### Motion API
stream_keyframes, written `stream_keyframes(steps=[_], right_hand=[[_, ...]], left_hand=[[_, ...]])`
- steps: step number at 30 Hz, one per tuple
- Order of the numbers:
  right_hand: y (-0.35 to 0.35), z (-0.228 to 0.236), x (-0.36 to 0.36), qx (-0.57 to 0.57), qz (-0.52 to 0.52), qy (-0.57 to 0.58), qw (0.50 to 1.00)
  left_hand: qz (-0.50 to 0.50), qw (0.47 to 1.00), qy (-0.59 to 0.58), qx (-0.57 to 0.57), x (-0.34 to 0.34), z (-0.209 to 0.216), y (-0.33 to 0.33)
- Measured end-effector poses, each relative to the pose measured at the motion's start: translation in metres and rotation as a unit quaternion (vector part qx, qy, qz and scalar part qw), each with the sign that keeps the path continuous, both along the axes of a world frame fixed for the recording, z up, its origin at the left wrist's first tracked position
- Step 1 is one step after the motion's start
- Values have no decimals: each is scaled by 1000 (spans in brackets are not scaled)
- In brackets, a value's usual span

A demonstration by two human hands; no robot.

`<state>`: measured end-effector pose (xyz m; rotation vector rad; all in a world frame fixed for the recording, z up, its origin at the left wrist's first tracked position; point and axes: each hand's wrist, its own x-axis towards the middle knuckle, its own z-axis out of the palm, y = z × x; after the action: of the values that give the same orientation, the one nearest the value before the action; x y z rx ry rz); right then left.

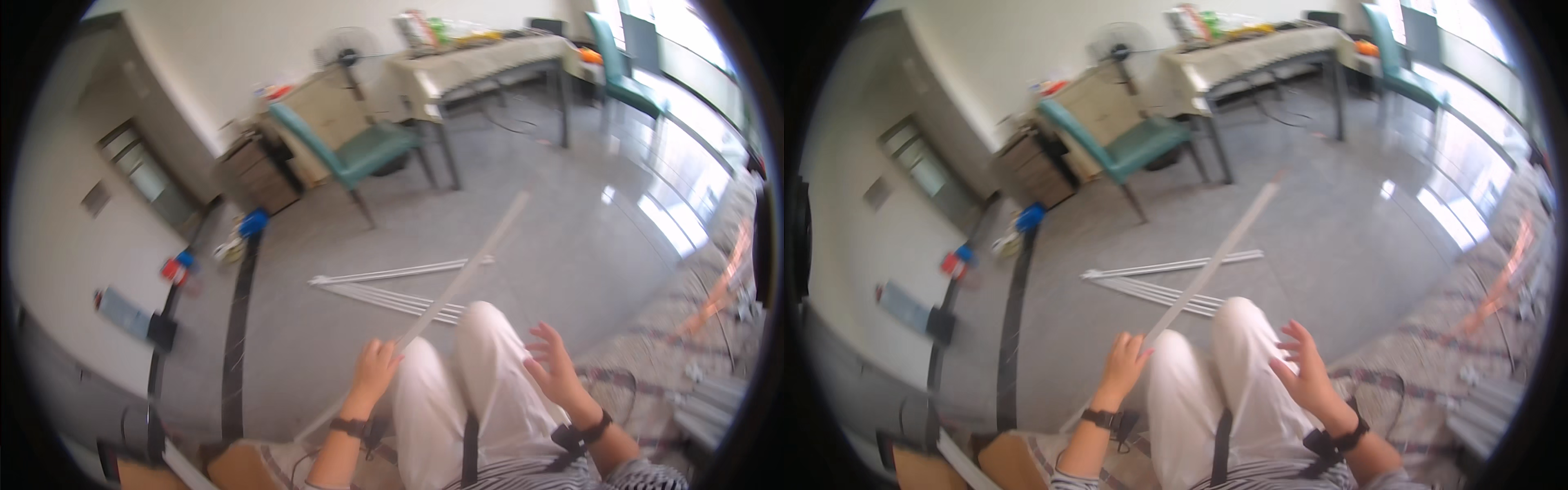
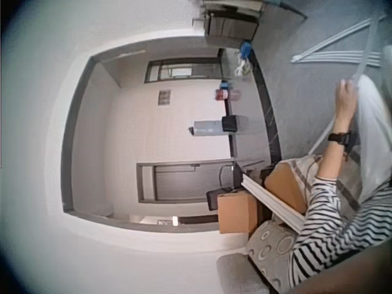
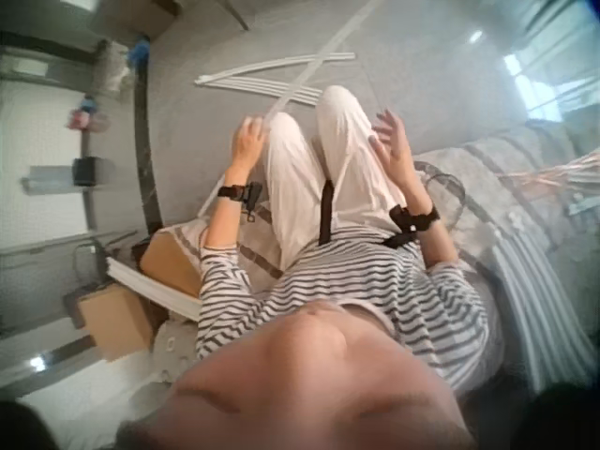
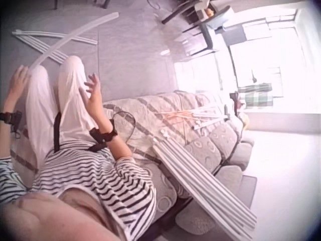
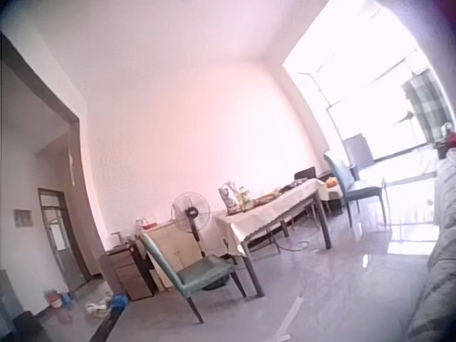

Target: The person is sitting on a couch and organizing/assembling white plastic rails and copper wires.

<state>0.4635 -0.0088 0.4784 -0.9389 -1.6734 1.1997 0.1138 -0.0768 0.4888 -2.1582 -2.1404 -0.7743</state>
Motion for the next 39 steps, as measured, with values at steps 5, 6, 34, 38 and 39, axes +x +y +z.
stream_keyframes(steps=[5, 6, 34, 38, 39], right_hand=[[23, -13, 10, -123, -82, 98, 984], [26, -15, 15, -136, -75, 134, 979], [2, 17, 76, -73, -85, 404, 908], [7, 25, 72, -38, -99, 407, 907], [8, 28, 71, -19, -119, 395, 911]], left_hand=[[-14, 999, 24, 22, 16, -52, -10], [4, 1000, 16, 0, 23, -47, -12], [-97, 995, -11, -15, 62, -36, -9], [-102, 995, -9, 10, 61, -41, -8], [-100, 995, -10, 10, 60, -42, -9]])
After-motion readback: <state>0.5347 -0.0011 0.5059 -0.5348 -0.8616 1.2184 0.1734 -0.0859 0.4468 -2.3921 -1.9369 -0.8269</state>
